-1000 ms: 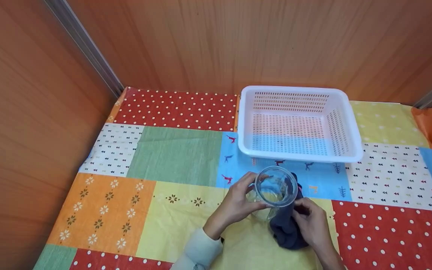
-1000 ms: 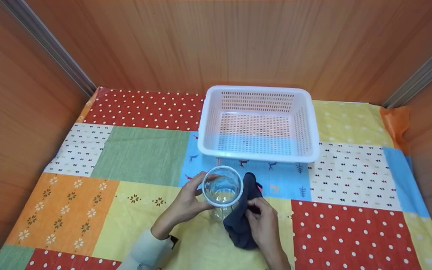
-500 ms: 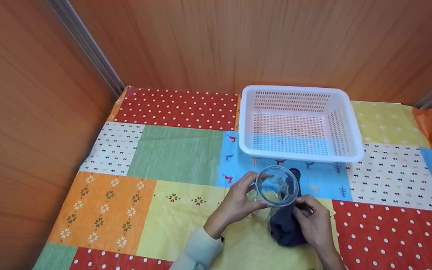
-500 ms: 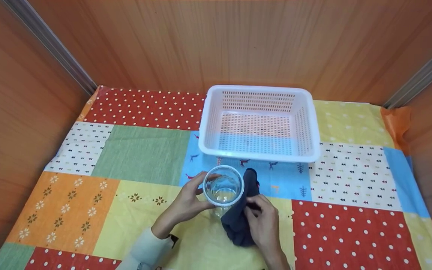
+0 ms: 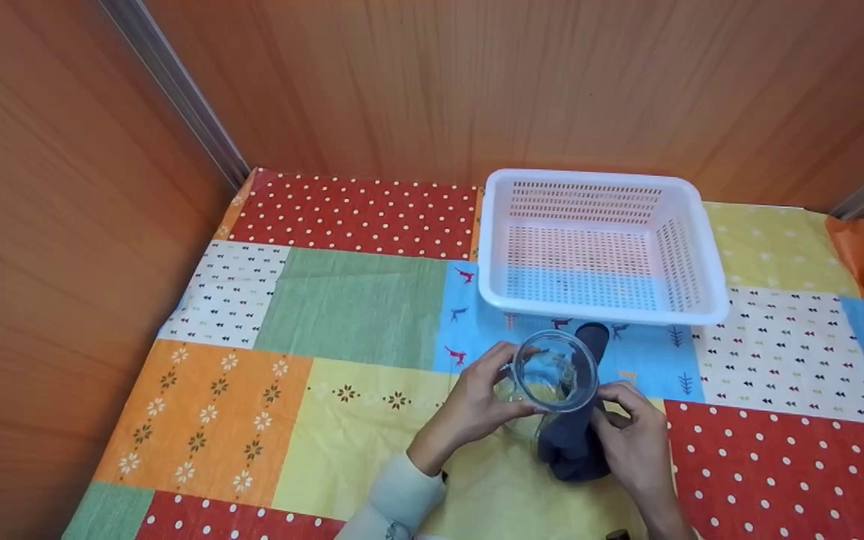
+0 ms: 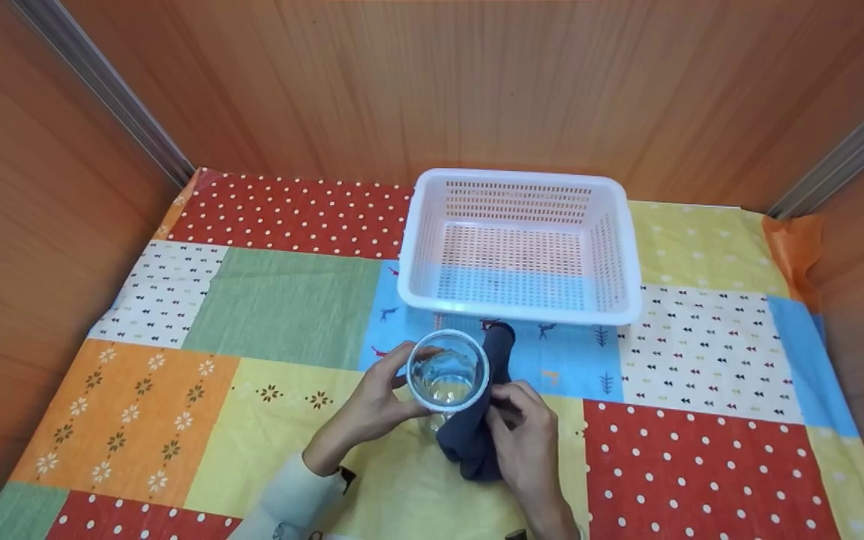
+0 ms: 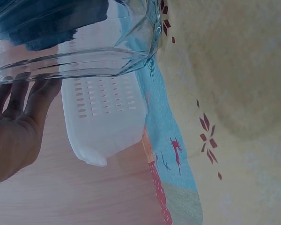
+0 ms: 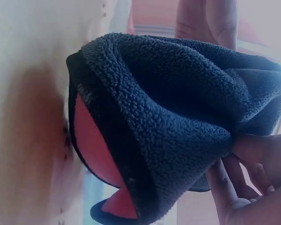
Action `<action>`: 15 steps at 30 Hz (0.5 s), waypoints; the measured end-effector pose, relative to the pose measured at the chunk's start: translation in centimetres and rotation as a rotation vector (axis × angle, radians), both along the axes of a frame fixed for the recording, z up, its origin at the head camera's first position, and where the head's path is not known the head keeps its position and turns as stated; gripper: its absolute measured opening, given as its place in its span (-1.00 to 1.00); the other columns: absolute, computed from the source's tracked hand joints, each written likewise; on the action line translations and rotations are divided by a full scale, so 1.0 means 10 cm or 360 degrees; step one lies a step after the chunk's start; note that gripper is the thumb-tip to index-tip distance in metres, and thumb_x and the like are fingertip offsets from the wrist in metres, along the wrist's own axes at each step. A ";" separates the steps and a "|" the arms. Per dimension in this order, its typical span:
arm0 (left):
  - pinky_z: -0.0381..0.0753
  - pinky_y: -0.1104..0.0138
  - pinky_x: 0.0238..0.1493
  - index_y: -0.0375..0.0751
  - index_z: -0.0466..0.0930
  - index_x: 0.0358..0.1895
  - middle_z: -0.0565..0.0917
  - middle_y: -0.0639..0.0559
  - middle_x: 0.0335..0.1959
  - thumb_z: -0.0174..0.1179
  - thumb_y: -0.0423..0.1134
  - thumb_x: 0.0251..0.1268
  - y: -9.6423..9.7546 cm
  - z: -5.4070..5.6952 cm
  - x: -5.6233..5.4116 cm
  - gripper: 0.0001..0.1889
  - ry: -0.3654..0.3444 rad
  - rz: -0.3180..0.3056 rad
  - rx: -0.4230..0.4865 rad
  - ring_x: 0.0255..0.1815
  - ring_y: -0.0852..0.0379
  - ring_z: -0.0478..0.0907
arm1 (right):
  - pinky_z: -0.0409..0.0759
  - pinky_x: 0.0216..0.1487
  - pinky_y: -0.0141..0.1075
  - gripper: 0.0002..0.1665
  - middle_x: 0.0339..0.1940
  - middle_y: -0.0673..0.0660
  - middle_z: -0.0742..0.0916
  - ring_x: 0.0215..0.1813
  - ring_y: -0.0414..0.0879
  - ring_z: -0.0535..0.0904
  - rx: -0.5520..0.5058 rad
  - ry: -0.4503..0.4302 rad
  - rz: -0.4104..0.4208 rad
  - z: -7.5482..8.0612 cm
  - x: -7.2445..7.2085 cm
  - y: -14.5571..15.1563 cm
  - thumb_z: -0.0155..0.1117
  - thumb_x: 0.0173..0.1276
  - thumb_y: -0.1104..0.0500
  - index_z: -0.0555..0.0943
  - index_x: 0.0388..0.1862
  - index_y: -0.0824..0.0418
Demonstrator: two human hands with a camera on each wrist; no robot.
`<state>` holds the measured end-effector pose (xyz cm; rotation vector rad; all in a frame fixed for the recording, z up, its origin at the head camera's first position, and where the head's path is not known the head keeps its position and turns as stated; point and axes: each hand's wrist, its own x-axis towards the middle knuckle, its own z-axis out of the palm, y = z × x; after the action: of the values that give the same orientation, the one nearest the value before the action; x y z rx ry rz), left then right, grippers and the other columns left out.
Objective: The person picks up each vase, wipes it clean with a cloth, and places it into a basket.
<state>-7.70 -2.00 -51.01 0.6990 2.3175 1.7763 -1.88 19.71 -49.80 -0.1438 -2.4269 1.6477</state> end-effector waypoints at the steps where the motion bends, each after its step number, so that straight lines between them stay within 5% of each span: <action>1: 0.57 0.26 0.40 -0.11 0.58 0.35 0.61 0.05 0.25 0.61 -0.26 0.16 0.00 0.00 0.00 -0.34 -0.0003 0.0001 -0.0001 0.38 0.15 0.52 | 0.71 -0.07 -0.53 -0.75 -0.19 0.10 0.72 -0.09 -0.25 0.67 0.0011 -0.0007 0.0003 -0.01 0.00 0.00 0.39 0.27 0.61 0.77 -0.16 0.38; 10: 0.56 0.28 0.40 -0.09 0.57 0.37 0.61 0.07 0.26 0.60 -0.24 0.18 0.00 0.00 0.00 -0.34 -0.0032 0.0001 -0.0010 0.37 0.15 0.52 | 0.76 0.02 -0.32 -0.75 -0.19 0.08 0.73 -0.04 -0.22 0.71 0.0118 -0.0068 0.0000 -0.14 0.00 0.02 0.41 0.26 0.61 0.75 -0.22 0.33; 15: 0.56 0.27 0.41 -0.05 0.57 0.38 0.61 0.07 0.26 0.60 -0.26 0.19 0.00 0.00 0.01 -0.34 -0.0041 0.0001 -0.0011 0.38 0.04 0.54 | 0.74 0.00 -0.42 -0.78 -0.16 0.18 0.74 -0.03 -0.19 0.73 0.0155 -0.0102 0.0021 -0.26 -0.01 0.05 0.43 0.26 0.59 0.71 -0.27 0.33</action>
<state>-7.63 -2.00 -51.04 0.6703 2.3066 1.7663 -1.96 20.24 -52.45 -0.1684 -2.5551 1.5492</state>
